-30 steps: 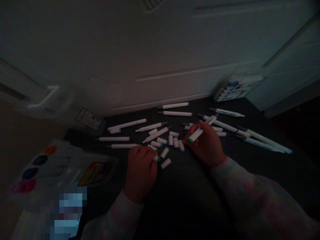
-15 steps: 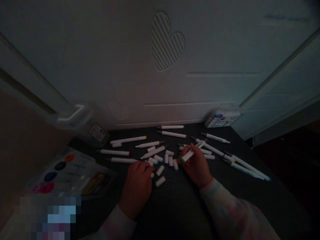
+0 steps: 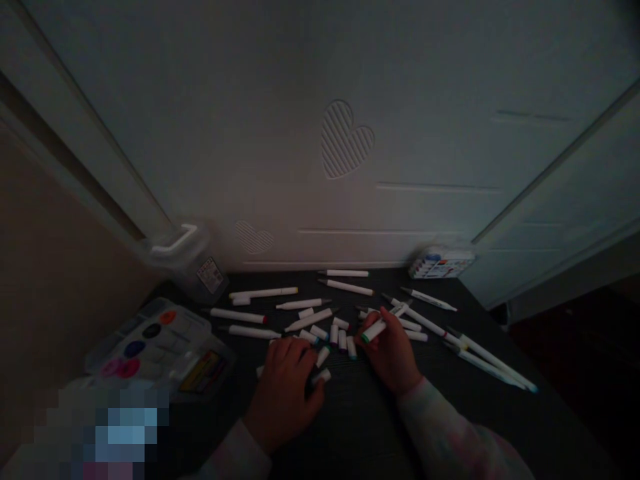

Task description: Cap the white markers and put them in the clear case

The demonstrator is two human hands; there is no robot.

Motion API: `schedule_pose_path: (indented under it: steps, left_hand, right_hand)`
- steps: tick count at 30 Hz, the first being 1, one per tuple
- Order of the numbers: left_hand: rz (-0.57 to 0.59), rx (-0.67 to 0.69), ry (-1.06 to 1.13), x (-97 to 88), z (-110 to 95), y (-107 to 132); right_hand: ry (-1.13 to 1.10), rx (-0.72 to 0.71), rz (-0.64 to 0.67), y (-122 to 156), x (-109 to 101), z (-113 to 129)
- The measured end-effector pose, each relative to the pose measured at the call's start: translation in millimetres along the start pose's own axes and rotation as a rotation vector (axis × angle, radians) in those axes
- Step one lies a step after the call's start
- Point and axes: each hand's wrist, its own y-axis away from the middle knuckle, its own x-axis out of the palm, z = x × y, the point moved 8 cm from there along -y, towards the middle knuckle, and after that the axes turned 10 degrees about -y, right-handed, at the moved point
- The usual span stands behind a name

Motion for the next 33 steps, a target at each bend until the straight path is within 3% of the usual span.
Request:
schedule_pose_path:
  steps: [6, 19, 33]
  left_hand:
    - [0.039, 0.022, 0.007, 4.3, -1.9, -0.2]
    - [0.008, 0.071, 0.045, 7.9, -3.3, -2.2]
    - [-0.128, 0.069, 0.038, 5.6, -9.8, -17.1]
  right_hand:
    - [0.004, 0.004, -0.019, -0.1, -2.2, -0.9]
    - [0.002, 0.005, -0.018, 1.0, -0.4, -1.5]
    - [-0.009, -0.003, -0.013, -0.6, -1.0, -4.0]
